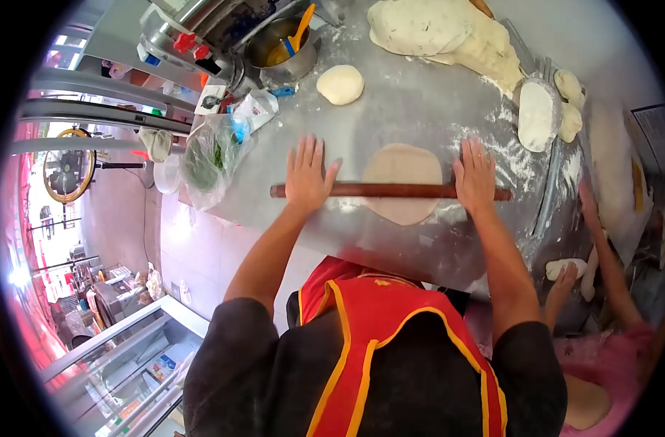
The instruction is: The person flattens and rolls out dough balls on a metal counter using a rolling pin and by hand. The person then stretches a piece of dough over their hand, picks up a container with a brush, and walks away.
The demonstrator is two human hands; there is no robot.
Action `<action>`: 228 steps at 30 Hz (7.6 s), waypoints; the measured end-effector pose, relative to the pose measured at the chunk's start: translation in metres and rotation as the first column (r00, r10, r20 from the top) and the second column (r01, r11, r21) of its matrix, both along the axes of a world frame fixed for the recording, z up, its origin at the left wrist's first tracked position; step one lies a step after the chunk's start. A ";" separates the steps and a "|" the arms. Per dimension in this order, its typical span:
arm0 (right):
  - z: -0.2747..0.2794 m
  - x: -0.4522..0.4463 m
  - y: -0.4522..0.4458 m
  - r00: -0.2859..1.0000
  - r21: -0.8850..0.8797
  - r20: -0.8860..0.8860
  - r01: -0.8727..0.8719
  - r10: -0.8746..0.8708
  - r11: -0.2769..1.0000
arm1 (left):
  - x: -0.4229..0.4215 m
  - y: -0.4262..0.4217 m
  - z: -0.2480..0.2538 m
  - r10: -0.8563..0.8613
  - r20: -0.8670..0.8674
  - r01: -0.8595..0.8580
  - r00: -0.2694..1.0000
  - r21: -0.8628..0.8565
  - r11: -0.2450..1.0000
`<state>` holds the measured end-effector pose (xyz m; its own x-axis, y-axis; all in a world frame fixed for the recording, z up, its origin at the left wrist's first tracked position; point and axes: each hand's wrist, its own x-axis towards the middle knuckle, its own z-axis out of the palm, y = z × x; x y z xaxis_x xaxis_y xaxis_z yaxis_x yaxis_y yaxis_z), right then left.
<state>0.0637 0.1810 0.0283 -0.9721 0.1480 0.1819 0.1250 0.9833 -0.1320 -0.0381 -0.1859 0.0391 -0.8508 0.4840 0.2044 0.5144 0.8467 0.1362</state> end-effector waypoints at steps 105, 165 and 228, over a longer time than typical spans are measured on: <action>0.019 -0.018 -0.017 0.996 -0.081 -0.091 -0.026 0.019 0.996 | -0.022 -0.011 0.003 0.016 0.007 -0.016 1.000 0.087 0.996; 0.088 -0.036 -0.050 0.958 -0.829 0.211 0.070 0.194 0.555 | -0.021 0.061 0.029 -0.472 0.779 -0.034 0.413 0.531 0.847; -0.004 -0.164 -0.161 0.938 -0.103 -0.100 -0.343 0.333 0.934 | 0.099 -0.127 0.031 0.233 0.313 -0.300 0.921 0.185 0.936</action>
